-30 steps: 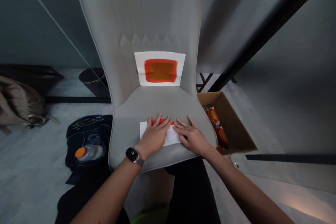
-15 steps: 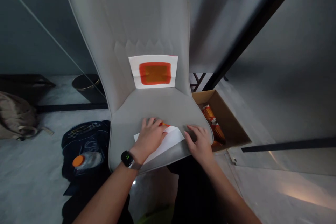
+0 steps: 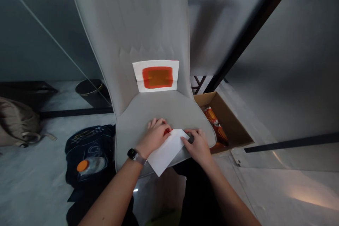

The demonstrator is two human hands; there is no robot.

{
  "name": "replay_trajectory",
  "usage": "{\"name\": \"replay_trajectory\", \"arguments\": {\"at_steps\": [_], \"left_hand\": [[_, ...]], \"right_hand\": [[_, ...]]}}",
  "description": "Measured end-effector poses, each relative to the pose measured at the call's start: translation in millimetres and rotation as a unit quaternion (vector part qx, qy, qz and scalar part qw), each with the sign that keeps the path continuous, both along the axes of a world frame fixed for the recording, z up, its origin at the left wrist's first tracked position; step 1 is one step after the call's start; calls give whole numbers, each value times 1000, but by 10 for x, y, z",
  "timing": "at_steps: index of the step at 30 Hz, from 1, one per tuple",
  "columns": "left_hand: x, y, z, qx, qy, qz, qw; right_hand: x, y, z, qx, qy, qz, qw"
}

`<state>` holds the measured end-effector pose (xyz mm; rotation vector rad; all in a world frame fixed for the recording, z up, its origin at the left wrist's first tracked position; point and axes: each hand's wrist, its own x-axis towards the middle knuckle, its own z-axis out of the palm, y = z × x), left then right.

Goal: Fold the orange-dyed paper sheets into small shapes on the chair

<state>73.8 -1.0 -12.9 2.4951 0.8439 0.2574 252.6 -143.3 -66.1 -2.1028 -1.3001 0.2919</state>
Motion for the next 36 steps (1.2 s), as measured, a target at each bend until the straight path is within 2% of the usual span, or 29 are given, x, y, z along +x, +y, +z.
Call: {"name": "replay_trajectory", "arguments": {"at_steps": [2,5,9,11,14,19,21,23,26,30,36], "left_hand": [[18,12,-4,-5,-44,7,999],[37,68,17,-81,-119,40,989],[-8,184,22,-169,-221,122,953],[-60,235,-15,-162,-241,165,943],[-139,265,-100,-101,-206,183,956],[-174,151,-188,49,-68,87,993],[-160,87,-195,94,-13,59,994],[-146,45,-198,119,26,48,991],[-129,27,-210,128,46,29,990],[-99,27,-229,121,62,0,991],[-41,41,-218,100,65,13,993]], "right_hand": [[7,14,7,5,11,-1,1000],[21,125,44,40,56,-1,998],[59,494,103,84,188,-3,979],[78,726,98,95,271,2,958],[87,1024,36,123,317,-9,940],[67,1174,-68,112,216,-3,970],[69,1118,-85,115,187,29,975],[82,1032,-103,133,140,89,977],[109,904,-150,147,42,185,971],[115,812,-218,140,-40,248,958],[91,800,-248,166,-40,280,945]]}}
